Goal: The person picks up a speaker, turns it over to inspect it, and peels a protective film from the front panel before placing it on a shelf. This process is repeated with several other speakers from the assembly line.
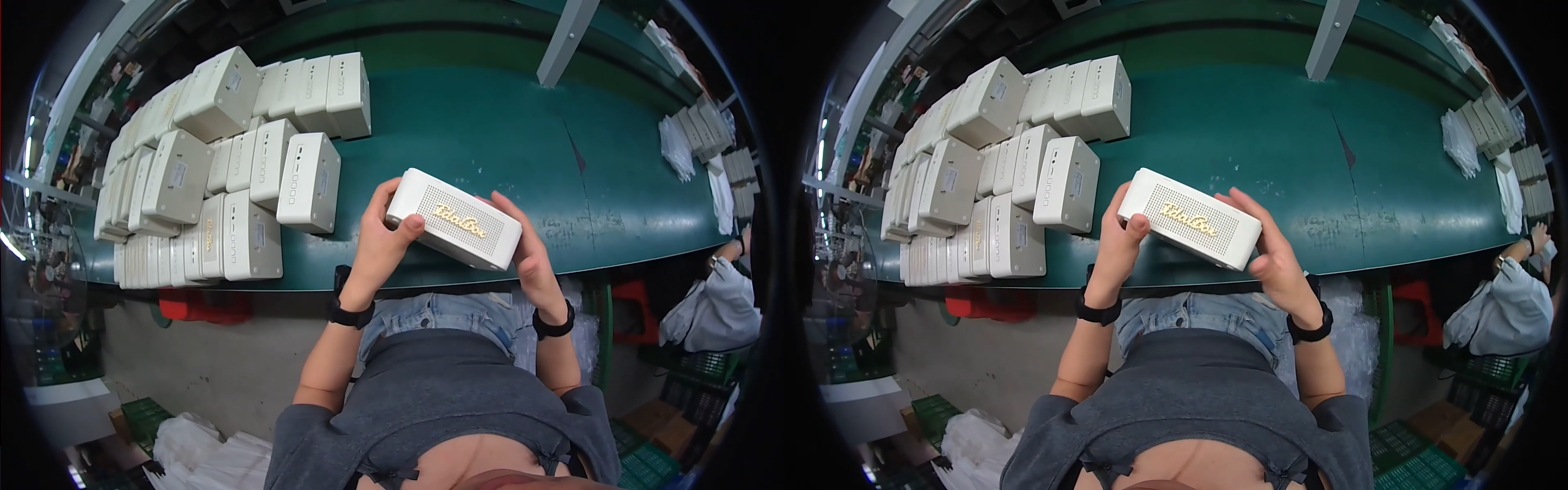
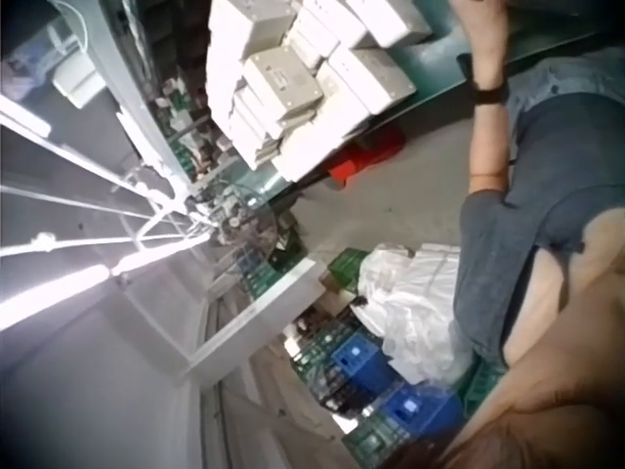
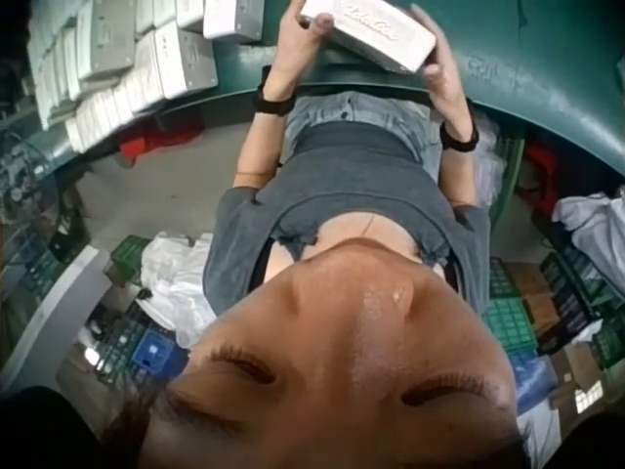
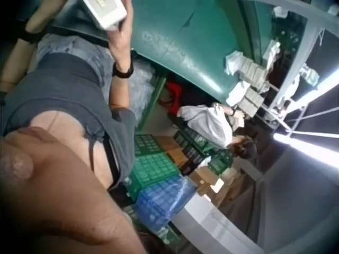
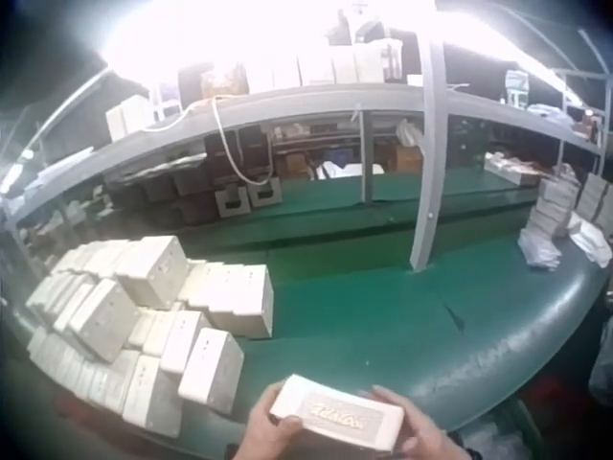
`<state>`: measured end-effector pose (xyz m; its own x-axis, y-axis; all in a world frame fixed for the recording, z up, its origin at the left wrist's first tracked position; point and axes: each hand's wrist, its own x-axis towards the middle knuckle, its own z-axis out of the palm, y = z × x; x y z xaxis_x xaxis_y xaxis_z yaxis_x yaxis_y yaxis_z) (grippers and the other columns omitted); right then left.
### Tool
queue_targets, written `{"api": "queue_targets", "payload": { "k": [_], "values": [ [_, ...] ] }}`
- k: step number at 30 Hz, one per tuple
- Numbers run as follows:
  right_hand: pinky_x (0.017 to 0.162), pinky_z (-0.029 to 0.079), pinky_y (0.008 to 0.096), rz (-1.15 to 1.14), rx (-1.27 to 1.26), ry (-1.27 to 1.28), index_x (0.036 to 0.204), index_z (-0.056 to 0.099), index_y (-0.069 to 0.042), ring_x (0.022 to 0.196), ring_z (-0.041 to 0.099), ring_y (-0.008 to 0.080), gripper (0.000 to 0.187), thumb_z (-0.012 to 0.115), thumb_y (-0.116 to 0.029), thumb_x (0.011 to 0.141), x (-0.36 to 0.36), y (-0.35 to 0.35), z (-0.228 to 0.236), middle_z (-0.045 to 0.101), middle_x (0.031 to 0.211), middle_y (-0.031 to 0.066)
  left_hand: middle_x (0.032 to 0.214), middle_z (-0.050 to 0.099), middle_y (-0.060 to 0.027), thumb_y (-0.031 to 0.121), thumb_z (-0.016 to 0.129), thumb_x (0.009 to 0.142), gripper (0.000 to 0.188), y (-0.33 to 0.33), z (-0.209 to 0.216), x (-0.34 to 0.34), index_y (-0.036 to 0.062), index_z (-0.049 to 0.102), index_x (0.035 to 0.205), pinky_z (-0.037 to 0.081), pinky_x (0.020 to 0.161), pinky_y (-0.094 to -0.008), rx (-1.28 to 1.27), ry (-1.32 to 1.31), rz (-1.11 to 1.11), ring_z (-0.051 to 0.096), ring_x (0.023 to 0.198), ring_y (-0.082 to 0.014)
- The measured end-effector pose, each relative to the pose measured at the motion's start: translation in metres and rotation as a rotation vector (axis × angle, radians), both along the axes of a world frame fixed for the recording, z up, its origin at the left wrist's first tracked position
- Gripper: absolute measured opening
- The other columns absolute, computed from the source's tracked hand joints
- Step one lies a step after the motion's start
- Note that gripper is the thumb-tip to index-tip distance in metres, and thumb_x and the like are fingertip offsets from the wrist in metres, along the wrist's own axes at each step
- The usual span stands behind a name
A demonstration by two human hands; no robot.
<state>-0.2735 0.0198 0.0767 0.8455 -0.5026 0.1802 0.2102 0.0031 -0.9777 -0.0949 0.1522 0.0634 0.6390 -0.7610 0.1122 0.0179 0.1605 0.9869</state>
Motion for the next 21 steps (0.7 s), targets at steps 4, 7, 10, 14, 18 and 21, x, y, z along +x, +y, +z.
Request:
{"api": "queue_targets", "payload": {
  "k": [4, 7, 10, 14, 18, 21],
  "values": [
    [0.101, 0.036, 0.0323, -0.032, -0.194, 0.122, 0.133, 0.039, 0.001, 0.114, 0.052, 0.0197, 0.067, 0.065, -0.036, 0.085, 0.005, 0.001, 0.005, 0.055, 0.123, 0.0137, 0.113, 0.056, -0.0113, 0.052, 0.058, 0.087, 0.066, 0.002, -0.005, 0.005, -0.0021, 0.047, 0.125, 0.04, 0.092, -0.0295, 0.128, 0.055, -0.045, 0.051, 0.107, -0.0171],
    [0.099, 0.037, 0.0299, 0.029, -0.139, 0.232, 0.132, 0.04, 0.002, 0.114, 0.052, 0.0186, 0.07, 0.069, -0.035, 0.08, 0.007, -0.008, -0.007, 0.055, 0.122, 0.0109, 0.117, 0.055, -0.0116, 0.049, 0.047, 0.093, 0.062, 0.002, -0.006, 0.01, -0.0027, 0.045, 0.128, 0.037, 0.096, -0.0292, 0.148, 0.091, -0.071, 0.05, 0.11, -0.0176],
    [0.088, 0.044, 0.0282, -0.05, 0.119, 0.182, 0.121, 0.048, 0.002, 0.099, 0.057, 0.0128, 0.052, 0.067, -0.028, 0.084, 0.009, -0.015, -0.024, 0.06, 0.107, 0.0073, 0.12, 0.055, -0.012, 0.047, 0.038, 0.098, 0.061, 0.001, -0.001, 0.013, -0.0031, 0.043, 0.131, 0.034, 0.099, -0.029, 0.188, 0.066, -0.12, 0.048, 0.115, -0.0182],
    [0.082, 0.045, 0.0251, -0.135, 0.348, 0.196, 0.121, 0.049, 0.002, 0.094, 0.056, 0.0094, 0.051, 0.062, -0.033, 0.087, 0.004, -0.018, -0.035, 0.061, 0.105, 0.0062, 0.125, 0.053, -0.0129, 0.047, 0.03, 0.1, 0.062, -0.003, 0.007, 0.016, -0.0032, 0.04, 0.134, 0.031, 0.102, -0.029, 0.244, 0.007, -0.212, 0.045, 0.12, -0.0195],
    [0.089, 0.043, 0.0259, -0.163, 0.362, 0.203, 0.125, 0.047, 0.005, 0.104, 0.056, 0.0135, 0.057, 0.055, -0.04, 0.09, 0.008, -0.025, -0.029, 0.059, 0.114, 0.0101, 0.127, 0.052, -0.0144, 0.049, 0.031, 0.099, 0.064, -0.009, 0.005, 0.018, -0.0034, 0.039, 0.135, 0.031, 0.103, -0.0293, 0.253, 0.066, -0.257, 0.044, 0.122, -0.0206],
    [0.088, 0.044, 0.0257, -0.168, 0.376, 0.249, 0.125, 0.047, 0.005, 0.103, 0.056, 0.0136, 0.057, 0.053, -0.04, 0.091, 0.007, -0.023, -0.031, 0.059, 0.114, 0.0104, 0.128, 0.051, -0.0152, 0.049, 0.032, 0.099, 0.064, -0.012, 0.004, 0.018, -0.0036, 0.039, 0.135, 0.03, 0.103, -0.0294, 0.281, 0.071, -0.257, 0.043, 0.123, -0.0209]
  ]
}}
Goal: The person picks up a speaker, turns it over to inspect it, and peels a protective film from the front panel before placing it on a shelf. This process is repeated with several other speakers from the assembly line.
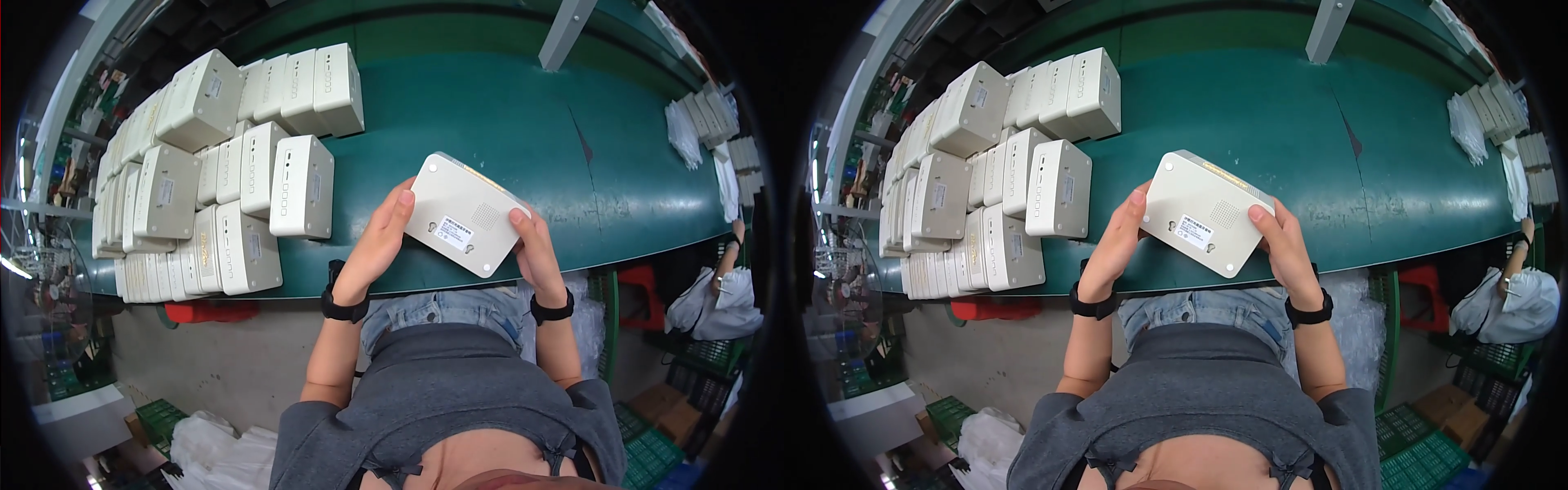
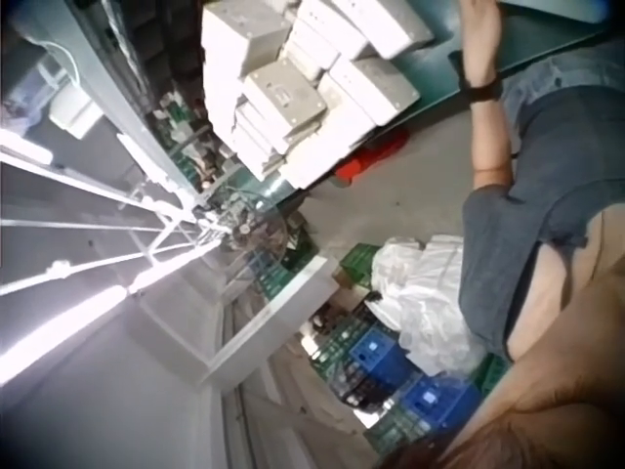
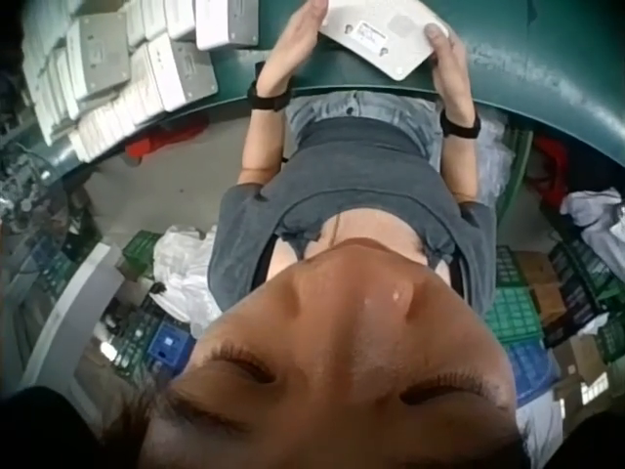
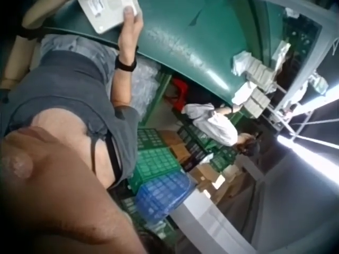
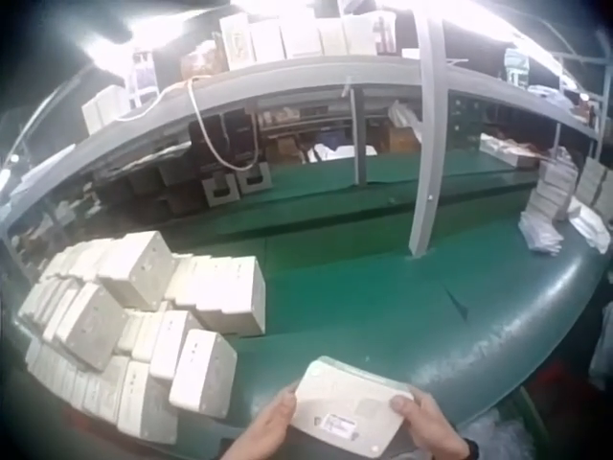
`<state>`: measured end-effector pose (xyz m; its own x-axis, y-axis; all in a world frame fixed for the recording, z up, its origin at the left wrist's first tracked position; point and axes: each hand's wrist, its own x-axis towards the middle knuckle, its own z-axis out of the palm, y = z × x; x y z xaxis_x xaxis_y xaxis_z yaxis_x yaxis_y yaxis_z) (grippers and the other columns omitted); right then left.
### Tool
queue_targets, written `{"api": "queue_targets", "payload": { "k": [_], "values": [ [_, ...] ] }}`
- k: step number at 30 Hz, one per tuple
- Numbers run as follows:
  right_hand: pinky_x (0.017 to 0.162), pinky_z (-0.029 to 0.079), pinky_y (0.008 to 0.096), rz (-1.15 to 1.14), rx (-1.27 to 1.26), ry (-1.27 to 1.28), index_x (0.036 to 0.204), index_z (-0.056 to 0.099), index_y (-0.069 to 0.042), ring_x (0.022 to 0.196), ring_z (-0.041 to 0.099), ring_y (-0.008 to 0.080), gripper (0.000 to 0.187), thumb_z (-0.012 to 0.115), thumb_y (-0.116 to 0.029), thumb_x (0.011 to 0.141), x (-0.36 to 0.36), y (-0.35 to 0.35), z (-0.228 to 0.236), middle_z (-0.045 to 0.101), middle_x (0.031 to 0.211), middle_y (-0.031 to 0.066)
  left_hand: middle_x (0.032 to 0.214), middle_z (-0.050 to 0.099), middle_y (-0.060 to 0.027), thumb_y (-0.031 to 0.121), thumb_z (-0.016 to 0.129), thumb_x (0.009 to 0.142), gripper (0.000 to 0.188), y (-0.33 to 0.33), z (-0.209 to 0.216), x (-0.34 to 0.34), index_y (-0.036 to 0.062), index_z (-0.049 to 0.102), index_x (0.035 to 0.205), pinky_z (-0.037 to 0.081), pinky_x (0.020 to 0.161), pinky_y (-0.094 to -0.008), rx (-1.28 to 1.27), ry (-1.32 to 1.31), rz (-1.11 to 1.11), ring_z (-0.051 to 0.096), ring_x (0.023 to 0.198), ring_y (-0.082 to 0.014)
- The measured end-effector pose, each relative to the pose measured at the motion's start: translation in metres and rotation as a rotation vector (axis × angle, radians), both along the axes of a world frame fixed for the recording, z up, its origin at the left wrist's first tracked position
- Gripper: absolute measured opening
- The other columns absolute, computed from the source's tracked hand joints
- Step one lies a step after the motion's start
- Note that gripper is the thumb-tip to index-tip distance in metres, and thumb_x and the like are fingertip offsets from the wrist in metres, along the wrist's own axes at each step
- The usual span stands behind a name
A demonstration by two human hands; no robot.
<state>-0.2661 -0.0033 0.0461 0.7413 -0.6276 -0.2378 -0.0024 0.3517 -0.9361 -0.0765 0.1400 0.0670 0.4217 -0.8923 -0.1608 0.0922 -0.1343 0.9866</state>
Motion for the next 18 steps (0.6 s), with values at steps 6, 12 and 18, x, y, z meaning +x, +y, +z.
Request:
{"api": "queue_targets", "payload": {
  "k": [6, 12, 18],
  "values": [
    [0.085, 0.046, 0.0257, -0.001, 0.014, 0.029, 0.125, 0.047, 0.005, 0.101, 0.058, 0.0137, 0.056, 0.051, -0.041, 0.092, 0.004, -0.004, -0.001, 0.059, 0.114, 0.0108, 0.127, 0.051, -0.016, 0.049, 0.033, 0.098, 0.065, -0.004, 0.0, 0.002, -0.0035, 0.037, 0.136, 0.032, 0.102, -0.03, 0.039, -0.013, 0.002, 0.044, 0.121, -0.0215],
    [0.083, 0.049, 0.0283, -0.025, 0.085, 0.03, 0.126, 0.046, 0.004, 0.099, 0.059, 0.0146, 0.056, 0.052, -0.041, 0.093, 0.008, -0.004, -0.005, 0.059, 0.113, 0.0117, 0.126, 0.051, -0.0153, 0.048, 0.034, 0.098, 0.064, -0.007, -0.002, 0.004, -0.0035, 0.036, 0.136, 0.034, 0.1, -0.0296, 0.048, -0.044, 0.003, 0.047, 0.118, -0.021],
    [0.083, 0.051, 0.0319, -0.05, 0.155, -0.005, 0.126, 0.044, 0.004, 0.1, 0.06, 0.017, 0.057, 0.051, -0.042, 0.093, 0.016, -0.003, -0.005, 0.058, 0.114, 0.0132, 0.122, 0.053, -0.0099, 0.052, 0.03, 0.098, 0.065, -0.009, -0.005, 0.008, 0.0027, 0.036, 0.14, 0.043, 0.089, -0.0296, 0.012, -0.027, -0.015, 0.052, 0.106, -0.0159]
  ]
}}
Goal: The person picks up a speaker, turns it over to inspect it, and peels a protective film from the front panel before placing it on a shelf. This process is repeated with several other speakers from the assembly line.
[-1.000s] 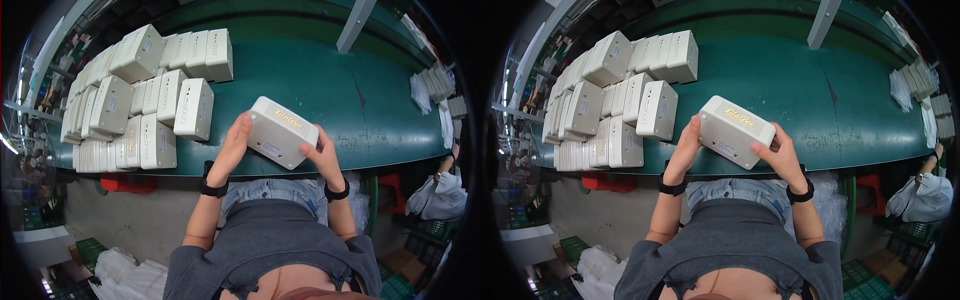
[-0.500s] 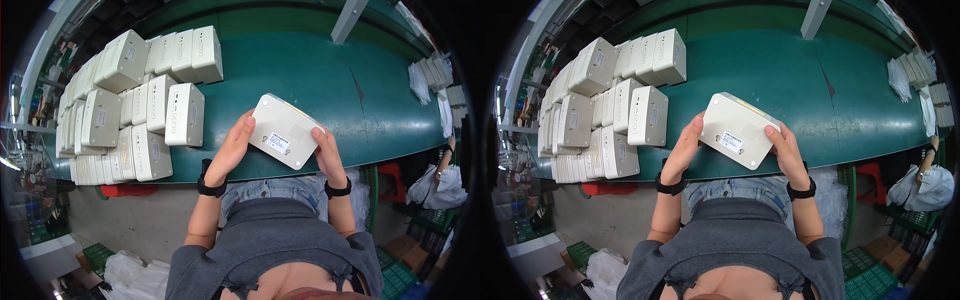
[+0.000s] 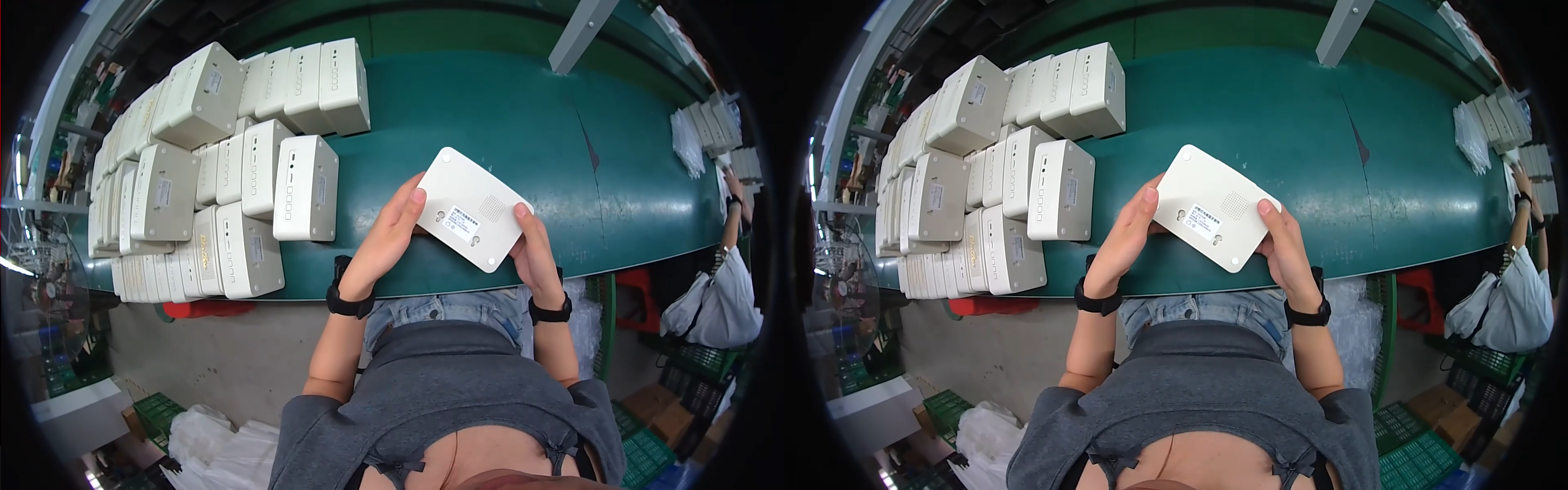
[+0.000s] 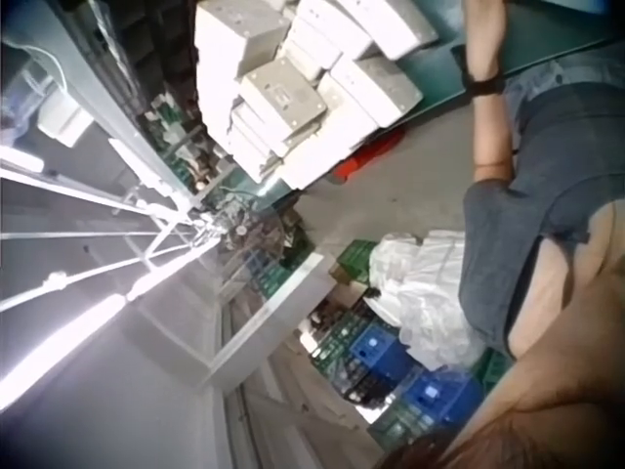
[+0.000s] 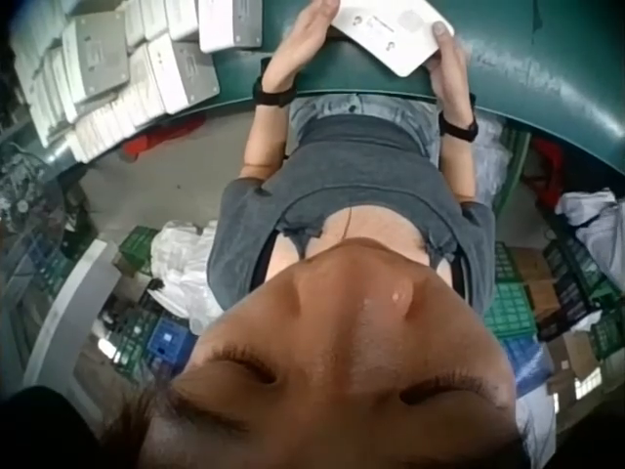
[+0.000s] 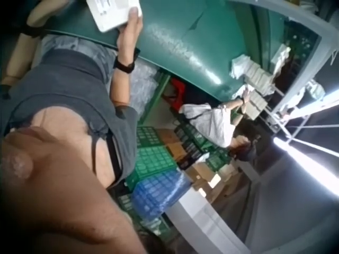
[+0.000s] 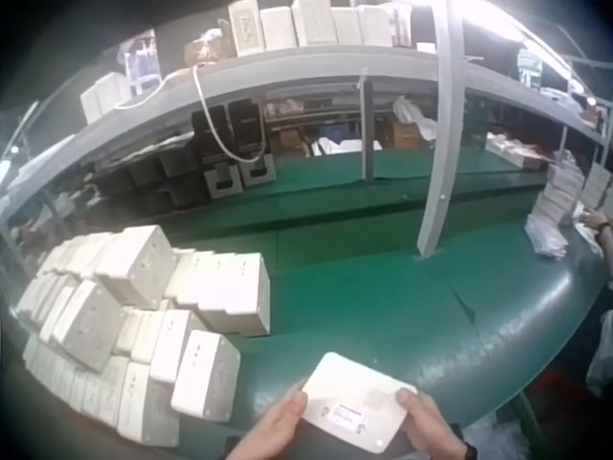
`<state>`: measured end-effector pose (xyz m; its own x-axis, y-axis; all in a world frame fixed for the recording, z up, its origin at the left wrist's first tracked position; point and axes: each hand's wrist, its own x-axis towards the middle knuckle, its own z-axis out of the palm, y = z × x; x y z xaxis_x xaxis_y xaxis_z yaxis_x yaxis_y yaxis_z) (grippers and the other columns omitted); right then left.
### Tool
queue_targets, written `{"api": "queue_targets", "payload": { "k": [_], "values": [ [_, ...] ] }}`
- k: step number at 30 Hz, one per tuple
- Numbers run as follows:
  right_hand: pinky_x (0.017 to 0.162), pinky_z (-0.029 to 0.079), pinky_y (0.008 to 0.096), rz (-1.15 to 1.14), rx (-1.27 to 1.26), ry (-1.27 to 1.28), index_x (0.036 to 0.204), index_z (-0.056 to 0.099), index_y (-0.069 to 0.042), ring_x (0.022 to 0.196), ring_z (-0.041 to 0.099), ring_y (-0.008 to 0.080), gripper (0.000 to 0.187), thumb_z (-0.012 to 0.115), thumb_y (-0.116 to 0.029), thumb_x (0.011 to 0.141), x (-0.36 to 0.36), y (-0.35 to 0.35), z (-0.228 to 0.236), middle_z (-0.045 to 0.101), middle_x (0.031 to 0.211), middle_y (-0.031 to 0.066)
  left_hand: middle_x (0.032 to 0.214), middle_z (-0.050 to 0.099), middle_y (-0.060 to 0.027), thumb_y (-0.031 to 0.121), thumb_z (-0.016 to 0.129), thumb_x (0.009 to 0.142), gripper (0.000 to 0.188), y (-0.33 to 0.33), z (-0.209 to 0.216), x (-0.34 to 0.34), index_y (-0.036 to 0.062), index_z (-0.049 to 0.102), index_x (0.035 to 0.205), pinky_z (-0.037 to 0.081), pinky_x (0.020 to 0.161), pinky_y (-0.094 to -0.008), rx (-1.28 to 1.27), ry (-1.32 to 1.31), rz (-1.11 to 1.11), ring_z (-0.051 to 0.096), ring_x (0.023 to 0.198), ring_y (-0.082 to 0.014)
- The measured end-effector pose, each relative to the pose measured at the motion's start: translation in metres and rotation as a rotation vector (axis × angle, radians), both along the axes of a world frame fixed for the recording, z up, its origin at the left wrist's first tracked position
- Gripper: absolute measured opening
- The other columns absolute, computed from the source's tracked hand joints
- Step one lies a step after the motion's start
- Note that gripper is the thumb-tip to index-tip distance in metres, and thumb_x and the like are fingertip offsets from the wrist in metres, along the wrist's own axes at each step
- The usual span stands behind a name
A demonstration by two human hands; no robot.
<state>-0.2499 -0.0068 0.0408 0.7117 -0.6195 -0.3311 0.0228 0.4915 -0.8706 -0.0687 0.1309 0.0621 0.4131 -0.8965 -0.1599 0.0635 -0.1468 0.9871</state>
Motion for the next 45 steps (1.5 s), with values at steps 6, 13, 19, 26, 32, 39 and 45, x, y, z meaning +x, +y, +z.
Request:
{"api": "queue_targets", "payload": {
  "k": [6, 13, 19, 26, 32, 39, 45],
  "values": [
    [0.087, 0.051, 0.0298, -0.004, 0.0, 0.012, 0.126, 0.044, 0.005, 0.105, 0.06, 0.0186, 0.055, 0.046, -0.041, 0.096, 0.005, 0.0, 0.004, 0.058, 0.118, 0.0149, 0.123, 0.053, -0.0128, 0.045, 0.036, 0.099, 0.06, -0.001, 0.002, 0.003, -0.0016, 0.036, 0.137, 0.038, 0.096, -0.0284, -0.005, 0.116, 0.016, 0.05, 0.113, -0.0183],
    [0.087, 0.05, 0.0306, -0.007, 0.019, 0.041, 0.127, 0.044, 0.004, 0.106, 0.059, 0.0189, 0.054, 0.045, -0.04, 0.096, 0.013, -0.001, 0.003, 0.057, 0.118, 0.015, 0.119, 0.055, -0.0113, 0.042, 0.038, 0.099, 0.057, -0.005, -0.006, 0.013, -0.001, 0.038, 0.137, 0.043, 0.089, -0.0271, -0.027, 0.044, 0.028, 0.053, 0.107, -0.0157],
    [0.087, 0.051, 0.0312, 0.005, 0.032, 0.041, 0.127, 0.044, 0.003, 0.106, 0.06, 0.0191, 0.054, 0.045, -0.041, 0.096, 0.016, -0.005, 0.0, 0.057, 0.119, 0.0147, 0.118, 0.056, -0.0112, 0.041, 0.039, 0.099, 0.056, -0.003, -0.003, 0.011, -0.0007, 0.039, 0.136, 0.044, 0.088, -0.0264, -0.021, 0.119, 0.037, 0.054, 0.104, -0.015],
    [0.086, 0.051, 0.0308, 0.05, 0.014, 0.044, 0.127, 0.044, 0.004, 0.105, 0.06, 0.0188, 0.055, 0.046, -0.041, 0.096, 0.014, -0.005, -0.005, 0.057, 0.119, 0.0147, 0.12, 0.056, -0.012, 0.038, 0.041, 0.099, 0.054, 0.005, -0.002, 0.007, -0.0006, 0.039, 0.136, 0.043, 0.09, -0.0269, -0.003, 0.151, 0.058, 0.053, 0.107, -0.0163],
    [0.084, 0.049, 0.0298, 0.057, -0.034, 0.011, 0.125, 0.044, 0.001, 0.101, 0.057, 0.0145, 0.053, 0.05, -0.041, 0.094, 0.009, -0.003, -0.015, 0.057, 0.112, 0.0102, 0.123, 0.055, -0.0133, 0.032, 0.047, 0.097, 0.05, 0.0, -0.012, 0.01, -0.0003, 0.041, 0.135, 0.038, 0.097, -0.0283, 0.006, -0.018, 0.071, 0.051, 0.113, -0.0191],
    [0.087, 0.046, 0.0259, 0.054, -0.1, 0.004, 0.126, 0.045, 0.0, 0.102, 0.055, 0.0109, 0.052, 0.05, -0.041, 0.094, 0.008, 0.001, -0.016, 0.056, 0.113, 0.007, 0.127, 0.053, -0.0149, 0.024, 0.052, 0.095, 0.048, 0.004, -0.013, 0.008, 0.0003, 0.042, 0.134, 0.036, 0.099, -0.0297, -0.01, -0.073, 0.081, 0.049, 0.117, -0.0212],
    [0.085, 0.045, 0.0253, 0.075, -0.116, 0.027, 0.124, 0.046, -0.001, 0.101, 0.055, 0.0104, 0.05, 0.051, -0.04, 0.094, 0.01, 0.001, -0.014, 0.057, 0.111, 0.0059, 0.13, 0.049, -0.0167, 0.022, 0.054, 0.094, 0.047, 0.011, -0.022, 0.008, 0.0013, 0.043, 0.134, 0.034, 0.101, -0.032, -0.018, -0.093, 0.115, 0.046, 0.121, -0.024]
  ]
}}
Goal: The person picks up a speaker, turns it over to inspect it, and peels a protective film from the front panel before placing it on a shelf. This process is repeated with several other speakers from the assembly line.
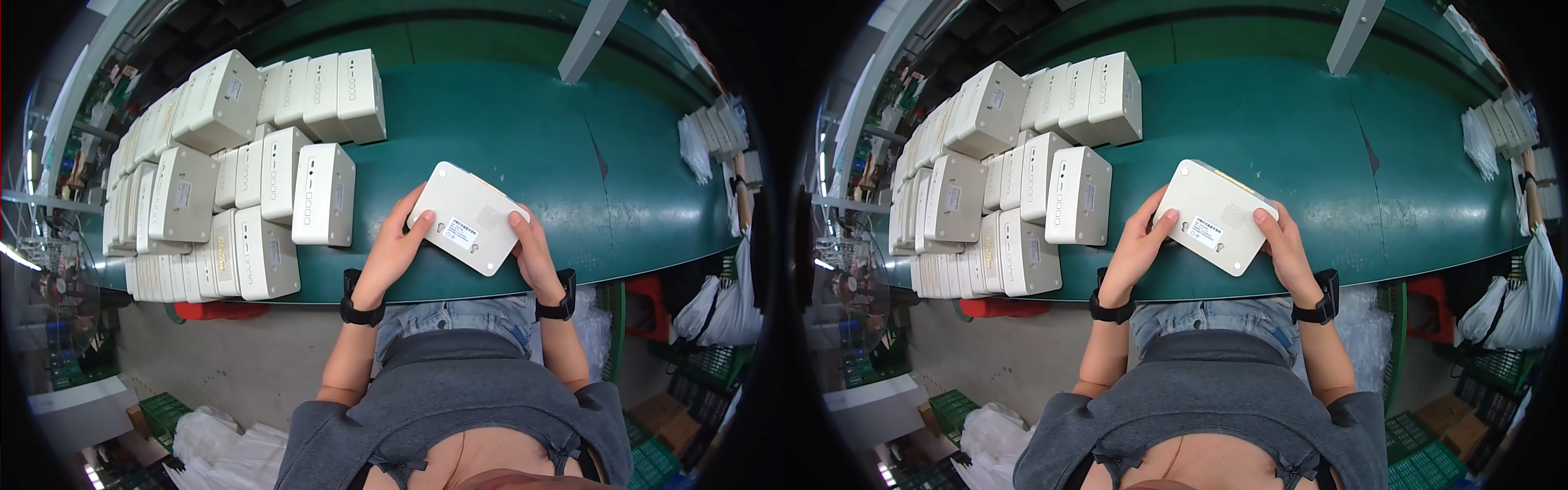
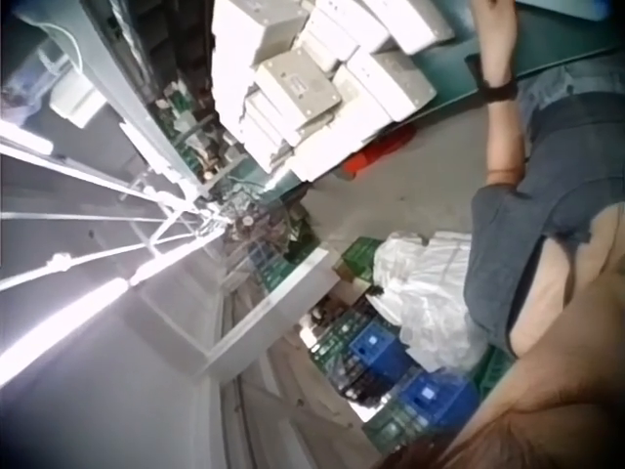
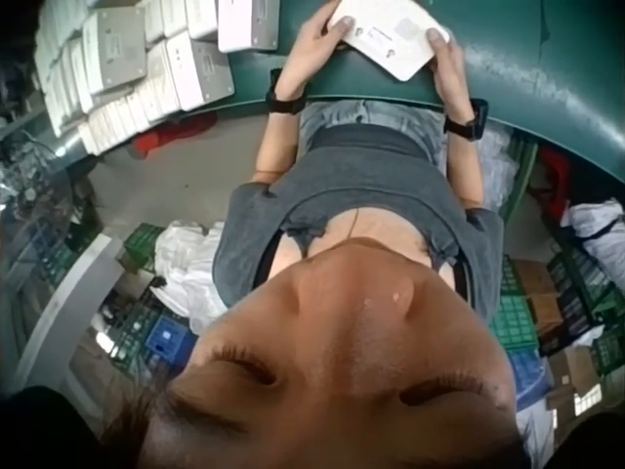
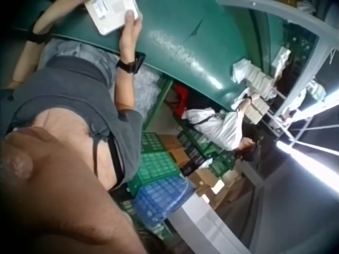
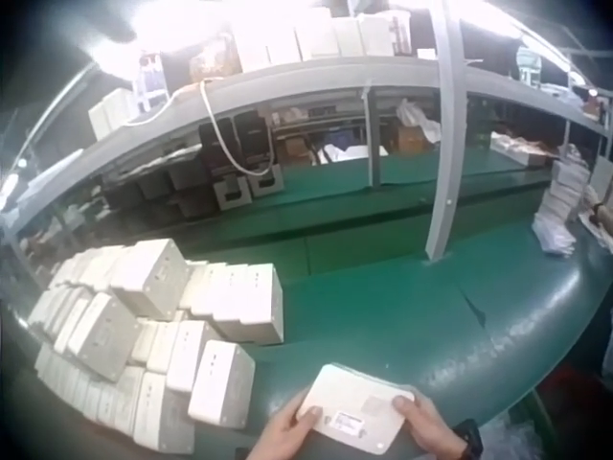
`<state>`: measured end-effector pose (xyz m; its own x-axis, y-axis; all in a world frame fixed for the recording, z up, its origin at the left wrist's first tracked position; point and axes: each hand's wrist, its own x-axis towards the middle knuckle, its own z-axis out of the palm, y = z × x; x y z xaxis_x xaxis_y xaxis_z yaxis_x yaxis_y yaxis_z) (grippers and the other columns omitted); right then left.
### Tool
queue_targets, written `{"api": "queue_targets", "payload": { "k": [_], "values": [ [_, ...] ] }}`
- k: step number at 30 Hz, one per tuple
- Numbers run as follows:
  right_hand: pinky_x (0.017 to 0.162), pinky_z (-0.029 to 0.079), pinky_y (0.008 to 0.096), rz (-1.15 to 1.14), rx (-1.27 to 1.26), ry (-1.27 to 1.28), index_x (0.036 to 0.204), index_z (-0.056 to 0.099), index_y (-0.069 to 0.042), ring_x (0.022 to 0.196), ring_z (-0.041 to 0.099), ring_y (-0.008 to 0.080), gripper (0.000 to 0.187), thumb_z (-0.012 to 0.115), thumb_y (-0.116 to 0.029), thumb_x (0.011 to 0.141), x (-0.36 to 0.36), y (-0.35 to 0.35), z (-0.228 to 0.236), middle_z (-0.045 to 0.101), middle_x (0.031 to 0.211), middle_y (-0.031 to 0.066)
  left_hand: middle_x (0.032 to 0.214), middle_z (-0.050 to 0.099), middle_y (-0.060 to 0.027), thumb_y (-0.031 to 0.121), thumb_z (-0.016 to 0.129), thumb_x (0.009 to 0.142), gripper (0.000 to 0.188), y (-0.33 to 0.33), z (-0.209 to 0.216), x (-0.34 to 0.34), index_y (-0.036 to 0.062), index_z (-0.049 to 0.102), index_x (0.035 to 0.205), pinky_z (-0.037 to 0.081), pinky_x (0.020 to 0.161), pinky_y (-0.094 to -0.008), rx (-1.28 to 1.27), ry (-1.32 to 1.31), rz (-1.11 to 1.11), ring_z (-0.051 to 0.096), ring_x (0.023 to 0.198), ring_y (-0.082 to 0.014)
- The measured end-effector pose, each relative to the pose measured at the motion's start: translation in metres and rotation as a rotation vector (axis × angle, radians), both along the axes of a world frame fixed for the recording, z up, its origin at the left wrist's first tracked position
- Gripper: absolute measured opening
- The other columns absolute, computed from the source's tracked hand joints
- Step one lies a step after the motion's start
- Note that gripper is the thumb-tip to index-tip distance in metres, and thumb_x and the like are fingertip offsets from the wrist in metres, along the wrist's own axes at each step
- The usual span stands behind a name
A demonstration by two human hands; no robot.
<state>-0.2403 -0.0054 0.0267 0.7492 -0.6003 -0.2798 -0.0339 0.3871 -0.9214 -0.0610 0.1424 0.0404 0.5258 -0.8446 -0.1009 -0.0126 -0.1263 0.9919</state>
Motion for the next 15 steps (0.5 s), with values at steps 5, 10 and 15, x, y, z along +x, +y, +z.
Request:
{"api": "queue_targets", "payload": {
  "k": [5, 10, 15],
  "values": [
    [0.086, 0.045, 0.0255, 0.013, 0.007, 0.003, 0.124, 0.046, -0.001, 0.101, 0.055, 0.0106, 0.05, 0.051, -0.04, 0.094, 0.0027, -0.0017, 0.0009, 0.057, 0.11, 0.0058, 0.129, 0.049, -0.0164, 0.022, 0.054, 0.093, 0.047, 0.0017, -0.0025, 0.0023, 0.0015, 0.044, 0.134, 0.034, 0.102, -0.0322, 0.002, 0.038, 0.017, 0.047, 0.12, -0.0245],
    [0.087, 0.044, 0.0259, -0.007, 0.021, 0.009, 0.126, 0.045, -0.001, 0.102, 0.054, 0.0111, 0.052, 0.051, -0.041, 0.093, -0.0022, 0.0028, 0.0007, 0.057, 0.112, 0.0063, 0.127, 0.051, -0.0163, 0.021, 0.054, 0.093, 0.046, 0.003, -0.0037, -0.0007, 0.0019, 0.044, 0.134, 0.035, 0.1, -0.0311, 0.016, -0.016, 0.007, 0.048, 0.119, -0.0239],
    [0.087, 0.045, 0.0254, -0.013, 0.026, 0.016, 0.126, 0.045, -0.001, 0.102, 0.054, 0.0109, 0.052, 0.051, -0.04, 0.093, 0.0021, -0.0002, 0.0023, 0.056, 0.113, 0.0067, 0.126, 0.052, -0.0164, 0.021, 0.055, 0.093, 0.045, -0.0007, 0.0001, 0.0047, 0.0029, 0.045, 0.133, 0.035, 0.1, -0.0305, 0.015, 0.005, 0.003, 0.048, 0.118, -0.0237]
  ]
}}
